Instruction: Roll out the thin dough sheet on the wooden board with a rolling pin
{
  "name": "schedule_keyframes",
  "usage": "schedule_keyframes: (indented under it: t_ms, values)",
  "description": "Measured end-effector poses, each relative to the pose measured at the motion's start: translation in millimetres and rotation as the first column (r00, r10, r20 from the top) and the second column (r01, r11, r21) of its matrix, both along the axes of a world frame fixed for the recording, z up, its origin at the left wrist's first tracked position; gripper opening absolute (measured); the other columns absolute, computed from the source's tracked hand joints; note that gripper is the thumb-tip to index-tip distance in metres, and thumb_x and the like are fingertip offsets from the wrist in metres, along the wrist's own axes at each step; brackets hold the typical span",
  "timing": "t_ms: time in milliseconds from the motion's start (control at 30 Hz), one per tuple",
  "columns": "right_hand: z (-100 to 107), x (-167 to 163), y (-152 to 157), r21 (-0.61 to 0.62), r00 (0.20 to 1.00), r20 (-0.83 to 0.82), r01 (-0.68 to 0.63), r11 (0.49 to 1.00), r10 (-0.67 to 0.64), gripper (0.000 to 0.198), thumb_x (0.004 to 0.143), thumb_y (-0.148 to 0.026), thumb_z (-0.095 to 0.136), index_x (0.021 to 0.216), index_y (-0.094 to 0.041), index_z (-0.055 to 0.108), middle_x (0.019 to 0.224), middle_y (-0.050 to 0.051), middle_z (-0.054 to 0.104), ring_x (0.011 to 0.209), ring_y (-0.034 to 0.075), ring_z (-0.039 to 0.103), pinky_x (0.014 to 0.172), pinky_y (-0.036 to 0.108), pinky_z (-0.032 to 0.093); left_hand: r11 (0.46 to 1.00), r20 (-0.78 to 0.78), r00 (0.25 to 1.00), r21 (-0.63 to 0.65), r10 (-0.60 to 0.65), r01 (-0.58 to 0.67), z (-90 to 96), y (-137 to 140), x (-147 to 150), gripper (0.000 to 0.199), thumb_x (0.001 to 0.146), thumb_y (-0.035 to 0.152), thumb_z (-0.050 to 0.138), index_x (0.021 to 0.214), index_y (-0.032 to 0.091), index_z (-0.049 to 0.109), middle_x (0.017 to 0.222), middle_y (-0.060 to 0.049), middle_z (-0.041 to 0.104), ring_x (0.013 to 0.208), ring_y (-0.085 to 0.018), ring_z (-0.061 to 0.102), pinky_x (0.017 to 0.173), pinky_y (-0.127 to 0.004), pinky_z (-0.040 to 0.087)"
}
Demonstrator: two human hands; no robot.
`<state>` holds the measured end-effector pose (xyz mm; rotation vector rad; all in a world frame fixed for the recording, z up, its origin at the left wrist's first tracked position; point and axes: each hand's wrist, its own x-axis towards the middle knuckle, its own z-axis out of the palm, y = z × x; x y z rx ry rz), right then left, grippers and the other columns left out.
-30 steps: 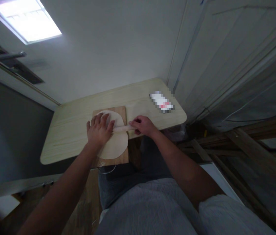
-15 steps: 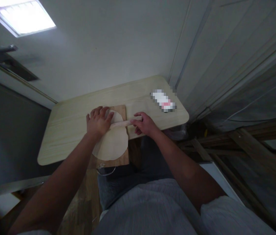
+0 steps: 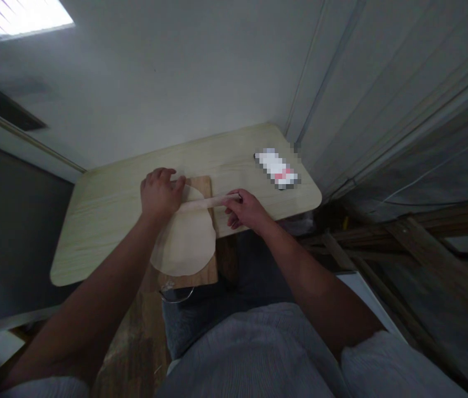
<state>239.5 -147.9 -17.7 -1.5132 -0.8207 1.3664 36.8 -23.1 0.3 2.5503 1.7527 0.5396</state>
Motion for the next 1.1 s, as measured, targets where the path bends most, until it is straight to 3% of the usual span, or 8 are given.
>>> schedule_keyframes:
  t_ms: [333,600,767,900,1100]
  values:
    - [8.1,0.5,1.2,-0.06,0.999,-0.033,0.004,0.998,-0.006,0.013,0.097,-0.022,0.059,0.107,-0.022,0.051,0.07,-0.003,0.064,0.041,0.012,0.06,0.039,0.024,0.051,0.999,-0.018,0.999,-0.015,0.036,-0.036,-8.7,21.5,3.6,0.045,0.097,0.049,0.039,0.123,0.021,0.062,0.133,-0.015,0.06,0.124,-0.033,0.051,0.106,-0.05,0.036]
    - [5.9,1.1,2.3,-0.064,0.998,-0.06,0.021,0.998,-0.025,0.013,0.096,-0.022,0.06,0.105,-0.022,0.051,0.07,-0.002,0.065,0.043,0.012,0.061,0.04,0.024,0.051,0.999,0.019,0.999,0.017,0.033,-0.034,-7.3,20.9,3.9,0.041,0.097,0.046,0.04,0.117,0.019,0.064,0.125,-0.015,0.065,0.118,-0.032,0.055,0.101,-0.047,0.04]
    - [6.0,1.9,2.2,-0.047,0.999,-0.039,0.018,0.999,-0.02,0.014,0.094,-0.02,0.062,0.104,-0.021,0.052,0.07,-0.003,0.065,0.044,0.012,0.061,0.041,0.024,0.052,0.995,0.078,0.997,0.102,-0.004,-0.004,-5.3,12.2,0.3,0.041,0.1,0.045,0.036,0.111,0.019,0.066,0.117,-0.013,0.068,0.113,-0.03,0.058,0.096,-0.044,0.041]
    - [3.3,3.3,0.7,-0.009,0.999,-0.039,-0.004,1.0,0.004,0.016,0.092,-0.019,0.064,0.103,-0.021,0.053,0.07,-0.003,0.065,0.045,0.011,0.061,0.043,0.023,0.052,0.987,0.121,0.991,0.155,-0.063,0.044,-2.7,-6.1,-5.5,0.041,0.102,0.045,0.033,0.107,0.022,0.067,0.115,-0.011,0.07,0.114,-0.028,0.057,0.102,-0.044,0.037]
    - [-4.9,7.3,1.4,0.038,0.997,-0.046,-0.053,0.998,0.055,0.022,0.092,-0.023,0.066,0.109,-0.023,0.053,0.077,-0.003,0.067,0.049,0.01,0.063,0.046,0.023,0.054,0.99,0.06,0.992,0.1,-0.109,0.103,-9.6,-33.4,-15.8,0.042,0.102,0.047,0.033,0.121,0.024,0.064,0.133,-0.01,0.064,0.126,-0.03,0.052,0.112,-0.051,0.027]
